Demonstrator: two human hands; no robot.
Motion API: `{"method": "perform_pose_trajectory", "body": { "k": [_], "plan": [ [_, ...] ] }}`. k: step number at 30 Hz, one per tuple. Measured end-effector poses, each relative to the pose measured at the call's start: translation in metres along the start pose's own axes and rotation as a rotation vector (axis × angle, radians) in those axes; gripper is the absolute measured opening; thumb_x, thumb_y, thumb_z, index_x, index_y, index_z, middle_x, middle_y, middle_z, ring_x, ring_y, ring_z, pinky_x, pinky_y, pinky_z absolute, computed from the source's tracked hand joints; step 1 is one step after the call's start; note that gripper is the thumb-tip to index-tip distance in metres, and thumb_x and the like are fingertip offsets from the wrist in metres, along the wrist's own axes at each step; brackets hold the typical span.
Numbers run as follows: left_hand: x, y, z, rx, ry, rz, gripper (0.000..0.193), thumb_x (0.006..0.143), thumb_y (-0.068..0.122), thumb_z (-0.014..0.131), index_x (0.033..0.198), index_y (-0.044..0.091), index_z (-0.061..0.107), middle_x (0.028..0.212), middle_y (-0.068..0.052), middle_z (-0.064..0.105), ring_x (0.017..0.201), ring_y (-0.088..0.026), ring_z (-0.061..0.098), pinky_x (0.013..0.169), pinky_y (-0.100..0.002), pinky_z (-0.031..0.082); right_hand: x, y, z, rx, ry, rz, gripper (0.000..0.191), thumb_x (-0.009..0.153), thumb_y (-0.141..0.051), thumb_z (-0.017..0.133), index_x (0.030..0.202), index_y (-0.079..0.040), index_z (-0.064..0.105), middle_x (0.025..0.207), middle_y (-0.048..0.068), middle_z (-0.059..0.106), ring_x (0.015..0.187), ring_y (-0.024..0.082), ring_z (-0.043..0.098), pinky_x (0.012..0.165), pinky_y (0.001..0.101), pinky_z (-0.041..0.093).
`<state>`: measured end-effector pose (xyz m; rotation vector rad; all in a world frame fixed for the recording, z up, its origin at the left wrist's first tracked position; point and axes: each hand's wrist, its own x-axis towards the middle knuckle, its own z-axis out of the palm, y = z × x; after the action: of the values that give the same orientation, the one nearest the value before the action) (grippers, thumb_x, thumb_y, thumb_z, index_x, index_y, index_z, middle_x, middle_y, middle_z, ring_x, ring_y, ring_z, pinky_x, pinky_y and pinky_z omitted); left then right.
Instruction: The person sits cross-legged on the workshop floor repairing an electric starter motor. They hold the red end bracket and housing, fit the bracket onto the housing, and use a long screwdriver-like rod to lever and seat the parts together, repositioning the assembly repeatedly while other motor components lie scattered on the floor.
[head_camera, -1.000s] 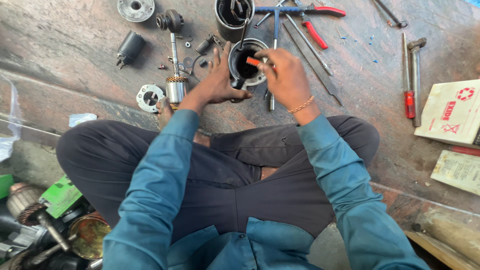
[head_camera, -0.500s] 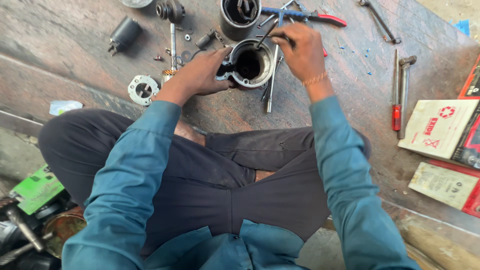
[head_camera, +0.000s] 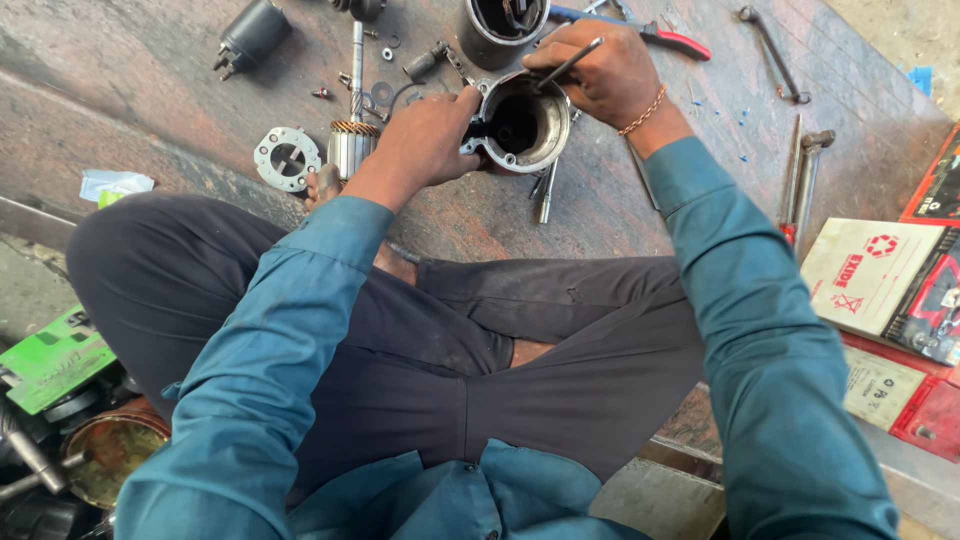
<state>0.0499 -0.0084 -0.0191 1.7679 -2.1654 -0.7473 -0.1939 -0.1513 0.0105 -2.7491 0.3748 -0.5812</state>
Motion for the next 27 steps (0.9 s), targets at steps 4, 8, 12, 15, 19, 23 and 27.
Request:
{"method": "perform_pose_trajectory", "body": {
  "k": [4,8,12,15,19,23,27],
  "plan": [
    [0.0,-0.002,0.003,-0.003,0.015,0.016,0.058,0.075,0.029,0.088,0.11,0.0,0.052,0.093,-0.025,0.069,0.092,-0.046,0.067,0.077,-0.055,0.054,0.003,0.0,-0.01,-0.09,-0.124,0.05,0.02,0.092,-0.016,0.085,0.11,-0.013,0.077,0.102,0.004,0.071,0.09,0.028,0.069,0.074,0.0401,0.053],
    [-0.001,-0.002,0.006,0.005,0.084,0.032,0.056,0.071,0.027,0.089,0.105,0.0,0.054,0.092,-0.025,0.069,0.091,-0.046,0.067,0.076,-0.055,0.054,0.001,-0.007,-0.022,-0.125,-0.175,0.108,0.015,0.093,-0.019,0.083,0.103,-0.011,0.074,0.097,0.004,0.068,0.088,0.028,0.069,0.071,0.0414,0.053],
    [-0.001,-0.003,0.008,-0.013,0.11,0.013,0.053,0.071,0.024,0.089,0.107,0.003,0.056,0.091,-0.021,0.071,0.091,-0.045,0.067,0.076,-0.055,0.053,-0.01,-0.032,-0.026,-0.207,-0.159,0.237,0.015,0.089,-0.018,0.079,0.1,-0.008,0.074,0.094,0.009,0.07,0.083,0.032,0.069,0.072,0.044,0.055],
    [-0.002,-0.004,0.008,-0.018,0.135,0.039,0.055,0.069,0.024,0.09,0.106,0.003,0.056,0.089,-0.021,0.071,0.09,-0.045,0.067,0.075,-0.055,0.053,-0.018,-0.06,-0.02,-0.325,-0.229,0.427,0.011,0.084,-0.014,0.073,0.091,-0.006,0.074,0.088,0.016,0.069,0.081,0.038,0.069,0.07,0.0486,0.055],
    [-0.004,-0.003,0.006,-0.021,0.132,0.033,0.055,0.07,0.025,0.09,0.107,0.003,0.055,0.091,-0.021,0.071,0.092,-0.044,0.067,0.074,-0.056,0.053,-0.017,-0.079,-0.015,-0.376,-0.305,0.673,0.01,0.083,-0.012,0.069,0.088,-0.004,0.074,0.085,0.024,0.067,0.081,0.044,0.067,0.073,0.0514,0.056],
    [-0.008,-0.001,0.007,-0.05,0.125,0.036,0.055,0.072,0.022,0.088,0.11,0.002,0.053,0.093,-0.022,0.07,0.093,-0.045,0.066,0.074,-0.056,0.053,-0.017,-0.09,-0.006,-0.334,-0.115,0.642,0.008,0.084,-0.009,0.068,0.087,-0.001,0.067,0.09,0.022,0.067,0.084,0.045,0.066,0.075,0.0532,0.054],
    [-0.01,-0.005,0.012,-0.114,0.159,0.08,0.054,0.072,0.016,0.085,0.113,0.001,0.053,0.093,-0.023,0.069,0.093,-0.046,0.066,0.075,-0.055,0.053,-0.018,-0.098,0.009,-0.288,0.07,0.645,0.011,0.087,-0.008,0.071,0.091,0.0,0.064,0.09,0.022,0.065,0.082,0.044,0.065,0.07,0.053,0.051]
  ]
}}
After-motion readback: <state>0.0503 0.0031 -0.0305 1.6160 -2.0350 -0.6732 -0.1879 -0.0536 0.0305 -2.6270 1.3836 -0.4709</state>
